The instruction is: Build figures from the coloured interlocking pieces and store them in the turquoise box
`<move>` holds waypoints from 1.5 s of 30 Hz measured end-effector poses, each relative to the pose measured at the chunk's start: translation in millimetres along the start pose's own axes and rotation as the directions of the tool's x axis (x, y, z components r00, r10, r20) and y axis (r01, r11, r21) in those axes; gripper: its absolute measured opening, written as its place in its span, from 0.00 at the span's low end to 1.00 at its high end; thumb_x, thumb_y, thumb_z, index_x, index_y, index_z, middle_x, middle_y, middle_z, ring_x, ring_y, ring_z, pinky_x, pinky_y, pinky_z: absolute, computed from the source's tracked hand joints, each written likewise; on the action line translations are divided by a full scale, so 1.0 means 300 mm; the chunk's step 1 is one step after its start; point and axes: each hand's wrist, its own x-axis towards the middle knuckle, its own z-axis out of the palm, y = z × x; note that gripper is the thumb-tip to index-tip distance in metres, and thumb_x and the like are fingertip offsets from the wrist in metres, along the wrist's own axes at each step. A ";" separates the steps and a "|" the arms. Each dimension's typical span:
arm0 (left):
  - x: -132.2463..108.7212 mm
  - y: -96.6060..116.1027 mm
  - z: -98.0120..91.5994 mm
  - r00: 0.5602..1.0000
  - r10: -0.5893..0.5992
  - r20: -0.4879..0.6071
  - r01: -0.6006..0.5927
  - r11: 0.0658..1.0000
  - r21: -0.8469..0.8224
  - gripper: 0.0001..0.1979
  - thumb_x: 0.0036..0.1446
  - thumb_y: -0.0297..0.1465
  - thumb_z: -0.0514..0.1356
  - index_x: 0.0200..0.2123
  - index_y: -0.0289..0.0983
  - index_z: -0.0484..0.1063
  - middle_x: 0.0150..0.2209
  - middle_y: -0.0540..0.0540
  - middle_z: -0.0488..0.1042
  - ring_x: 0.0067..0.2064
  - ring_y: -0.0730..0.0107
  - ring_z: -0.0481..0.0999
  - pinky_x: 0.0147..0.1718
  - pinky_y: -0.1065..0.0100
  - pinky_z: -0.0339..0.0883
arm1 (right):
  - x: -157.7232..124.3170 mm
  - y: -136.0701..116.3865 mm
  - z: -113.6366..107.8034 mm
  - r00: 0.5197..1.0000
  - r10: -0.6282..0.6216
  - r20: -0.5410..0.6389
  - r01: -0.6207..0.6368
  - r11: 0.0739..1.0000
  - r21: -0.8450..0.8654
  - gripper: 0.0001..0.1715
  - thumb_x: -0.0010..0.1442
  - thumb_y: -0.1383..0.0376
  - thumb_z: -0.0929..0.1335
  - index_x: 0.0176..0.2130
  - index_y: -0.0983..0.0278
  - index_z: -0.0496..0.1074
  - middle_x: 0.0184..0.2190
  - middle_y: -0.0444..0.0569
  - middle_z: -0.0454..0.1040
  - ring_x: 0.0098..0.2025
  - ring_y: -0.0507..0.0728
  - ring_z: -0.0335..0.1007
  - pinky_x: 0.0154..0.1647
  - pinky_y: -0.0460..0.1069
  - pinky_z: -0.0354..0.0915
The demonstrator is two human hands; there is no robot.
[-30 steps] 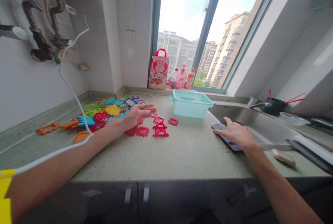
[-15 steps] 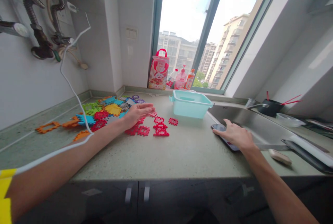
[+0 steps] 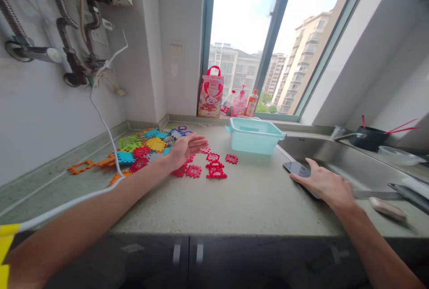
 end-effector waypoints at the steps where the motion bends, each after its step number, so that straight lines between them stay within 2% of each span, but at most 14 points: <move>1: -0.003 0.000 0.004 1.000 -0.007 0.001 0.007 1.000 -0.008 0.13 0.66 0.36 0.61 0.42 0.34 0.82 0.45 0.38 0.85 0.50 0.58 0.84 0.48 0.65 0.76 | 0.000 0.001 0.000 1.000 0.005 -0.001 -0.005 1.000 0.003 0.57 0.58 0.32 0.62 0.73 0.62 0.57 0.56 0.66 0.77 0.54 0.82 0.74 0.50 0.70 0.68; 10: -0.003 -0.013 -0.006 1.000 0.012 0.012 -0.012 1.000 0.017 0.14 0.54 0.22 0.67 0.46 0.33 0.82 0.48 0.38 0.84 0.50 0.61 0.84 0.50 0.68 0.75 | -0.004 0.007 -0.004 1.000 0.013 0.012 -0.013 1.000 -0.003 0.58 0.58 0.31 0.62 0.71 0.64 0.60 0.54 0.69 0.77 0.53 0.82 0.75 0.49 0.68 0.69; 19: 0.006 -0.026 -0.006 0.995 0.087 -0.041 -0.080 0.986 0.149 0.21 0.42 0.35 0.81 0.39 0.34 0.82 0.37 0.41 0.84 0.39 0.63 0.84 0.40 0.69 0.73 | 0.001 0.018 -0.010 0.998 -0.024 0.053 0.025 0.999 -0.022 0.48 0.61 0.33 0.62 0.66 0.58 0.69 0.57 0.66 0.75 0.53 0.81 0.74 0.50 0.70 0.68; 23: -0.017 -0.021 0.014 0.992 0.128 -0.008 -0.123 0.966 0.228 0.23 0.44 0.39 0.80 0.39 0.33 0.81 0.38 0.39 0.84 0.39 0.62 0.84 0.35 0.70 0.72 | -0.055 -0.107 -0.088 0.973 -0.168 -0.160 0.159 0.985 -0.069 0.44 0.63 0.39 0.65 0.65 0.65 0.71 0.53 0.70 0.76 0.51 0.79 0.75 0.47 0.68 0.70; 25: -0.041 -0.021 0.036 0.995 0.099 0.033 -0.104 0.958 0.266 0.23 0.48 0.40 0.78 0.42 0.33 0.81 0.40 0.37 0.84 0.38 0.62 0.84 0.31 0.72 0.71 | -0.088 -0.231 -0.138 0.894 -0.357 -0.271 0.393 0.915 0.090 0.37 0.64 0.44 0.67 0.62 0.62 0.73 0.51 0.64 0.78 0.50 0.73 0.77 0.47 0.63 0.71; 26: -0.055 -0.022 0.049 0.996 0.073 0.056 -0.086 0.960 0.267 0.23 0.50 0.39 0.77 0.45 0.33 0.81 0.40 0.37 0.84 0.37 0.62 0.85 0.28 0.72 0.70 | -0.101 -0.303 -0.158 0.844 -0.450 -0.292 0.520 0.821 0.238 0.31 0.65 0.46 0.68 0.59 0.59 0.75 0.49 0.59 0.80 0.47 0.68 0.79 0.46 0.59 0.71; 28: -0.083 -0.024 0.074 0.993 0.011 0.117 -0.038 0.973 0.227 0.23 0.56 0.37 0.73 0.52 0.33 0.78 0.43 0.36 0.84 0.34 0.63 0.85 0.24 0.74 0.68 | -0.118 -0.448 -0.177 0.735 -0.638 -0.229 0.626 0.510 0.589 0.25 0.66 0.49 0.69 0.55 0.58 0.78 0.41 0.53 0.82 0.39 0.60 0.80 0.40 0.53 0.72; 29: -0.096 -0.025 0.084 0.988 -0.019 0.154 -0.010 0.982 0.186 0.24 0.58 0.35 0.70 0.56 0.33 0.76 0.45 0.35 0.83 0.32 0.64 0.85 0.22 0.74 0.67 | -0.122 -0.515 -0.174 0.682 -0.710 -0.177 0.555 0.345 0.757 0.25 0.65 0.49 0.69 0.54 0.60 0.79 0.38 0.52 0.83 0.36 0.58 0.79 0.35 0.50 0.71; 31: -0.116 -0.025 0.093 0.965 -0.070 0.251 0.051 0.995 0.081 0.26 0.60 0.31 0.65 0.61 0.33 0.72 0.54 0.32 0.80 0.30 0.65 0.84 0.20 0.74 0.67 | -0.126 -0.621 -0.146 0.584 -0.807 -0.092 0.273 0.088 0.958 0.26 0.63 0.48 0.71 0.52 0.63 0.80 0.37 0.52 0.82 0.33 0.57 0.79 0.26 0.47 0.67; 32: -0.122 -0.025 0.091 0.947 -0.088 0.309 0.084 0.996 0.024 0.27 0.59 0.30 0.63 0.62 0.33 0.71 0.58 0.31 0.77 0.30 0.65 0.84 0.19 0.73 0.67 | -0.130 -0.658 -0.124 0.561 -0.825 -0.063 0.130 0.012 0.991 0.26 0.61 0.49 0.73 0.50 0.64 0.80 0.37 0.53 0.82 0.33 0.56 0.78 0.25 0.46 0.67; 34: -0.128 -0.029 0.082 0.892 -0.109 0.439 0.159 0.984 -0.079 0.31 0.57 0.32 0.59 0.65 0.32 0.68 0.64 0.30 0.71 0.31 0.64 0.85 0.20 0.73 0.70 | -0.144 -0.698 -0.075 0.588 -0.809 -0.021 -0.104 -0.101 0.989 0.25 0.59 0.52 0.75 0.49 0.65 0.81 0.36 0.51 0.82 0.30 0.53 0.77 0.24 0.44 0.67; 37: -0.133 -0.042 0.069 0.783 -0.121 0.610 0.280 0.945 -0.171 0.37 0.56 0.37 0.56 0.68 0.32 0.63 0.69 0.28 0.64 0.36 0.58 0.86 0.21 0.70 0.73 | -0.178 -0.695 -0.025 0.609 -0.792 0.045 -0.322 -0.195 0.926 0.23 0.60 0.54 0.75 0.50 0.65 0.81 0.31 0.49 0.82 0.28 0.51 0.77 0.26 0.43 0.69; 40: -0.142 -0.053 0.071 0.699 -0.148 0.699 0.374 0.909 -0.181 0.41 0.55 0.40 0.54 0.71 0.33 0.59 0.72 0.29 0.58 0.40 0.53 0.86 0.23 0.68 0.76 | -0.202 -0.666 -0.017 0.594 -0.803 0.058 -0.414 -0.243 0.877 0.20 0.61 0.56 0.75 0.49 0.65 0.82 0.32 0.50 0.82 0.30 0.52 0.79 0.25 0.42 0.70; 45: -0.152 -0.054 0.079 0.662 -0.178 0.728 0.431 0.885 -0.175 0.42 0.57 0.41 0.53 0.74 0.36 0.54 0.74 0.31 0.53 0.41 0.53 0.86 0.24 0.67 0.77 | -0.207 -0.641 -0.025 0.557 -0.826 0.086 -0.500 -0.251 0.829 0.17 0.62 0.60 0.74 0.49 0.65 0.81 0.36 0.51 0.84 0.34 0.53 0.81 0.27 0.42 0.72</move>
